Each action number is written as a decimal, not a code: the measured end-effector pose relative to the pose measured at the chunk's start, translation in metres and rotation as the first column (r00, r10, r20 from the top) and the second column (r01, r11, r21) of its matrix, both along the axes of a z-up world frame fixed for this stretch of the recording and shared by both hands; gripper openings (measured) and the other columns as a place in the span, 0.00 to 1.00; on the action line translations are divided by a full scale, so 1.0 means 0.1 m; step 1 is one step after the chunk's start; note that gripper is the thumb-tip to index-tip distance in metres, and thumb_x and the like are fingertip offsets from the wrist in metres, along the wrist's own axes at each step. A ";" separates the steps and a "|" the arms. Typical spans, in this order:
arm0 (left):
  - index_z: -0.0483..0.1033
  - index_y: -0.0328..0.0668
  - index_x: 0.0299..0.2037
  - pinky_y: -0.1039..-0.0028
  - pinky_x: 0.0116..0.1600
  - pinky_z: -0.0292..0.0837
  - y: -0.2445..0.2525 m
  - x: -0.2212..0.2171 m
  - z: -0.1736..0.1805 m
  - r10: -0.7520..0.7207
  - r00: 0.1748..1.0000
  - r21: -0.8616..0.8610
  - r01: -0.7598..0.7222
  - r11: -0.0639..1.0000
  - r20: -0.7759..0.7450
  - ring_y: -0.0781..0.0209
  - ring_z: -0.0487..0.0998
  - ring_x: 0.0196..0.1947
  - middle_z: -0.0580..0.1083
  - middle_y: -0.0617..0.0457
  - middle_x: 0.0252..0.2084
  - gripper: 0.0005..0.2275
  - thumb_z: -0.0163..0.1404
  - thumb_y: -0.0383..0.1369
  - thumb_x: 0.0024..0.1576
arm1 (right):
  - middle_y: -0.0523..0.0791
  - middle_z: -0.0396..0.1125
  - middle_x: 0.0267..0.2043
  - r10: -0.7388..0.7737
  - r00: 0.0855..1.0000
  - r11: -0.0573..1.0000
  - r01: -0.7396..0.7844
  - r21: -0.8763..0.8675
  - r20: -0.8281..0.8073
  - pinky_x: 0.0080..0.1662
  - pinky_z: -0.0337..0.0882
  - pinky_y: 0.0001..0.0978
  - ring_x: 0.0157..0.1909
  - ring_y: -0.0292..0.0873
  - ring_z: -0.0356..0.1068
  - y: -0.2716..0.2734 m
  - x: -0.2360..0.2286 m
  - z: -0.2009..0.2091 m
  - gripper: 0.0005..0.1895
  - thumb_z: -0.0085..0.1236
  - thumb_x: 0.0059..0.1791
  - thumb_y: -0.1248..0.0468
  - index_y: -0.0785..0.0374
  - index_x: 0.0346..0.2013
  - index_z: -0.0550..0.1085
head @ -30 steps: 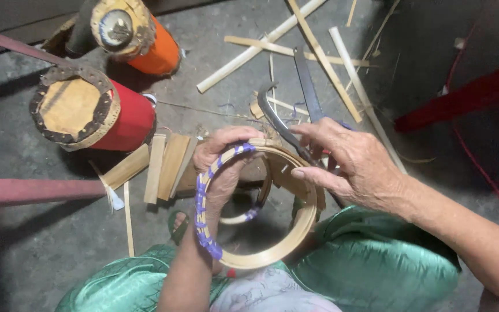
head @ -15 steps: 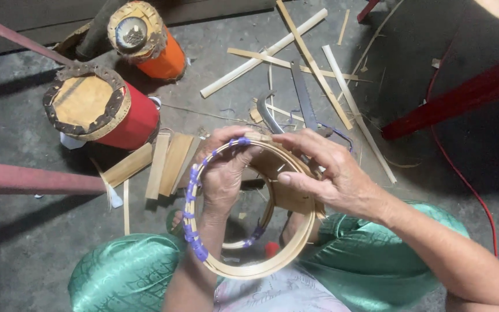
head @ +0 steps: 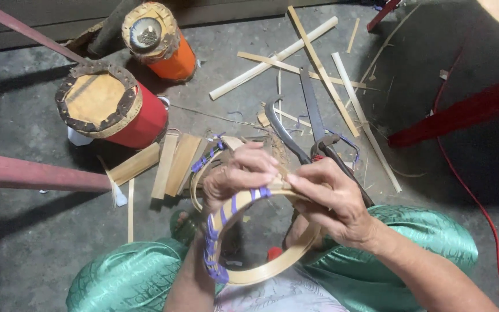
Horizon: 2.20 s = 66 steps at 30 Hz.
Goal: The person assembles a wooden drum frame by hammering nails into a curved wooden hoop and attaching it to a rectangular wooden base. They use a hammer to secure the hoop and adjust the alignment of the frame components.
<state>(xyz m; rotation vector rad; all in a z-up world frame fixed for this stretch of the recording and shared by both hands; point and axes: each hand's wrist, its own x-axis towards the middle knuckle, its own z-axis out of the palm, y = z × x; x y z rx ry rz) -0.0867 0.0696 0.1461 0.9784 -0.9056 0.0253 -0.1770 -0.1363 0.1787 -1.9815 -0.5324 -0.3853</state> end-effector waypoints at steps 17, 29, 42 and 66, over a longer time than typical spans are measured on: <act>0.72 0.36 0.50 0.55 0.61 0.77 -0.36 -0.05 -0.08 0.363 0.746 0.556 0.011 0.831 -0.558 0.44 0.80 0.51 0.76 0.38 0.50 0.15 0.52 0.40 0.62 | 0.51 0.68 0.42 -0.158 0.823 0.972 0.226 0.058 -0.546 0.50 0.67 0.42 0.43 0.42 0.64 -0.06 0.20 -0.40 0.21 0.52 0.55 0.60 0.63 0.61 0.74; 0.70 0.51 0.47 0.76 0.57 0.66 -0.14 0.04 -1.20 0.497 0.611 0.361 -0.343 0.867 -0.616 0.72 0.70 0.45 0.73 0.60 0.42 0.07 0.53 0.36 0.64 | 0.52 0.73 0.36 -0.503 0.570 0.858 0.417 -0.299 -0.650 0.45 0.67 0.54 0.40 0.59 0.73 -1.57 0.58 -2.77 0.17 0.55 0.53 0.50 0.58 0.47 0.80; 0.60 0.45 0.56 0.75 0.48 0.71 0.15 -0.01 -0.86 0.240 0.666 0.082 -0.260 0.962 -0.706 0.63 0.74 0.36 0.70 0.50 0.37 0.14 0.46 0.39 0.66 | 0.57 0.59 0.58 -0.901 0.213 0.432 0.369 -0.823 -0.378 0.58 0.65 0.60 0.60 0.63 0.61 -1.89 0.22 -4.22 0.28 0.65 0.51 0.53 0.61 0.61 0.70; 0.65 0.40 0.48 0.73 0.46 0.72 0.20 -0.14 -0.55 -0.095 0.542 -0.161 -0.076 0.984 -0.835 0.55 0.75 0.38 0.69 0.42 0.38 0.12 0.45 0.41 0.66 | 0.49 0.61 0.30 -0.148 0.833 0.617 0.499 0.608 -0.533 0.22 0.68 0.29 0.17 0.40 0.65 -0.01 0.52 -0.96 0.13 0.51 0.56 0.64 0.70 0.53 0.70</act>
